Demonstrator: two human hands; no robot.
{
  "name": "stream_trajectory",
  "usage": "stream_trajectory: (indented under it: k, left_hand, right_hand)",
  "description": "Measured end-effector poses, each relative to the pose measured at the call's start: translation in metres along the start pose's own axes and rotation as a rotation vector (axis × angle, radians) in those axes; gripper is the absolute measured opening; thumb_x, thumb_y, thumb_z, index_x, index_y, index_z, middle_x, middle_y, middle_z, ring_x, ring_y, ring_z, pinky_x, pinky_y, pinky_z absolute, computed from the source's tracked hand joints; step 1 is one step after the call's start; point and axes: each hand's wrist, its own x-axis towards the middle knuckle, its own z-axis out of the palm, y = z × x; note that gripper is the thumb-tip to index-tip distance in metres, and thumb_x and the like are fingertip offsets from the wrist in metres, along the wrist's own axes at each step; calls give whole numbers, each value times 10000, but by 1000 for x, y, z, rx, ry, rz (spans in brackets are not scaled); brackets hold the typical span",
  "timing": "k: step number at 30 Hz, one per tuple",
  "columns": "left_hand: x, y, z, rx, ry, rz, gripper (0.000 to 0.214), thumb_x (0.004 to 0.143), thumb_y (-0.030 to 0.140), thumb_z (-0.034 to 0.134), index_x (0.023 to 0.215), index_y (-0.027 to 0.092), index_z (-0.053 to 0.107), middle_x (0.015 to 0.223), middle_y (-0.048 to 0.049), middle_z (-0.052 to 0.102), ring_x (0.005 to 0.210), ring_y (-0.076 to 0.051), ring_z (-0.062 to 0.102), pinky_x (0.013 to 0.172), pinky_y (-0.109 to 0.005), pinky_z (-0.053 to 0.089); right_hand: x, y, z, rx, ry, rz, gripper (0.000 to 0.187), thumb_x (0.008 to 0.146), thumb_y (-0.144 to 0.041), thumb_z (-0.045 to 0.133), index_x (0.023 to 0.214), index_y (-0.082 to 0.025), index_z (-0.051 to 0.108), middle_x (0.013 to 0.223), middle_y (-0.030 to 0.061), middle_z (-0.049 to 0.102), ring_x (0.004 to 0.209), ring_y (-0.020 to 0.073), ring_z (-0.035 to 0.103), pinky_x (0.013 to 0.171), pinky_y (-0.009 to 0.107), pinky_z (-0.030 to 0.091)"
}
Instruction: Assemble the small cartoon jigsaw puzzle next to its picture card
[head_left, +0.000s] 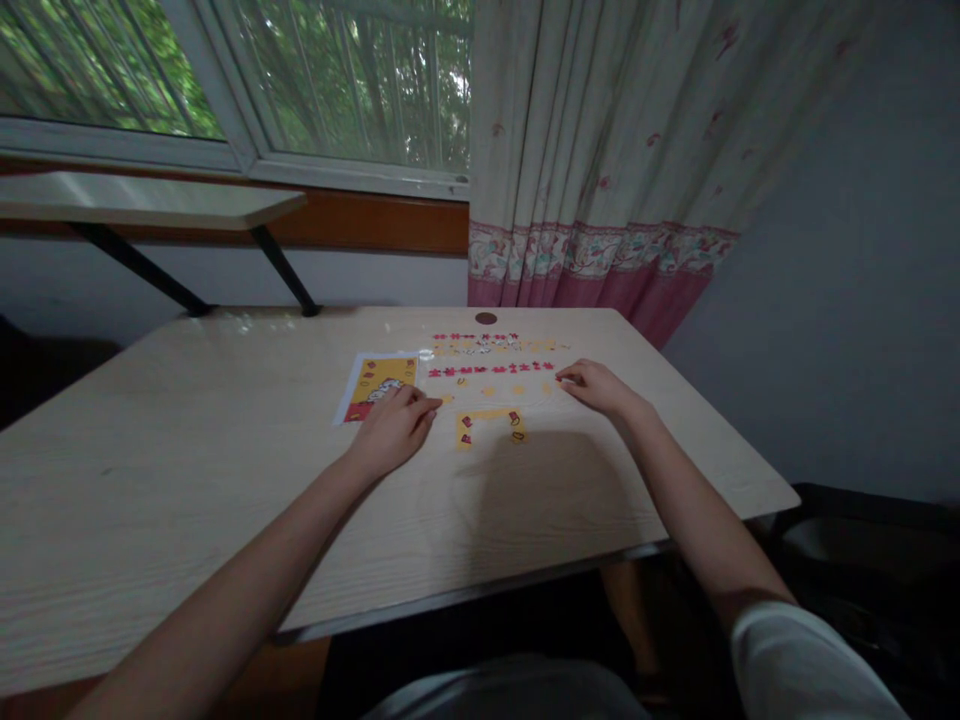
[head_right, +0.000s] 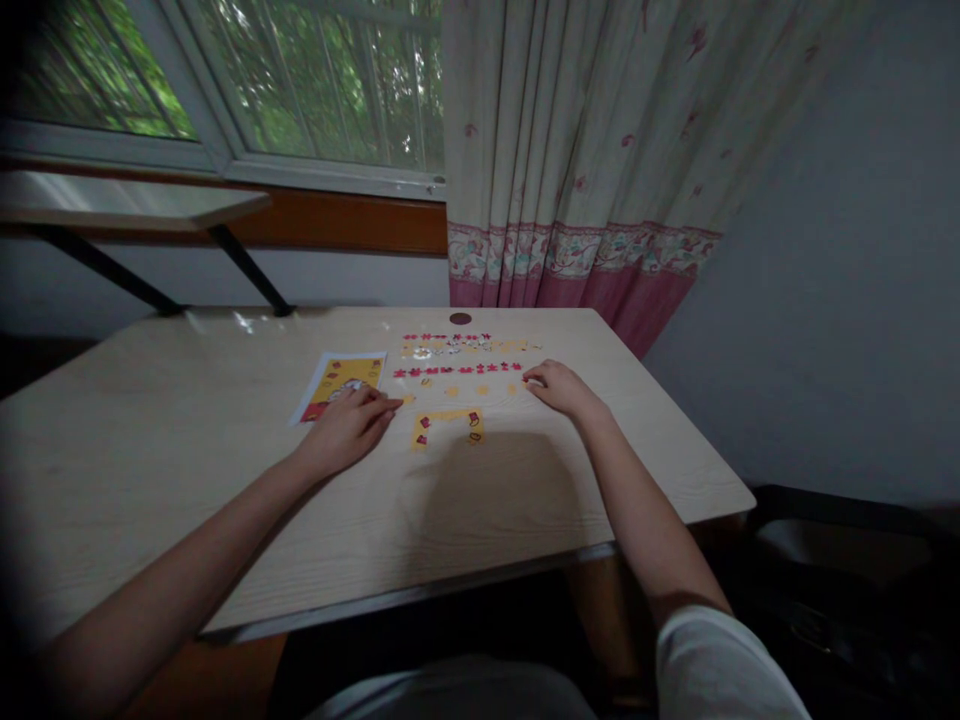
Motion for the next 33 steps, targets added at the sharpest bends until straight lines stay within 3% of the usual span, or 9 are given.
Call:
stream_trajectory:
  k: [33]
  left_hand:
    - [5, 4, -5, -4, 25, -84, 335, 893, 313, 402, 1012, 170, 680, 954, -108, 598, 944, -267, 503, 836, -412, 427]
  right_hand:
    - [3, 0, 5, 31, 24, -1, 272, 852, -230, 543, 1078, -151, 671, 1003, 104, 666, 839, 167, 599, 797, 285, 444]
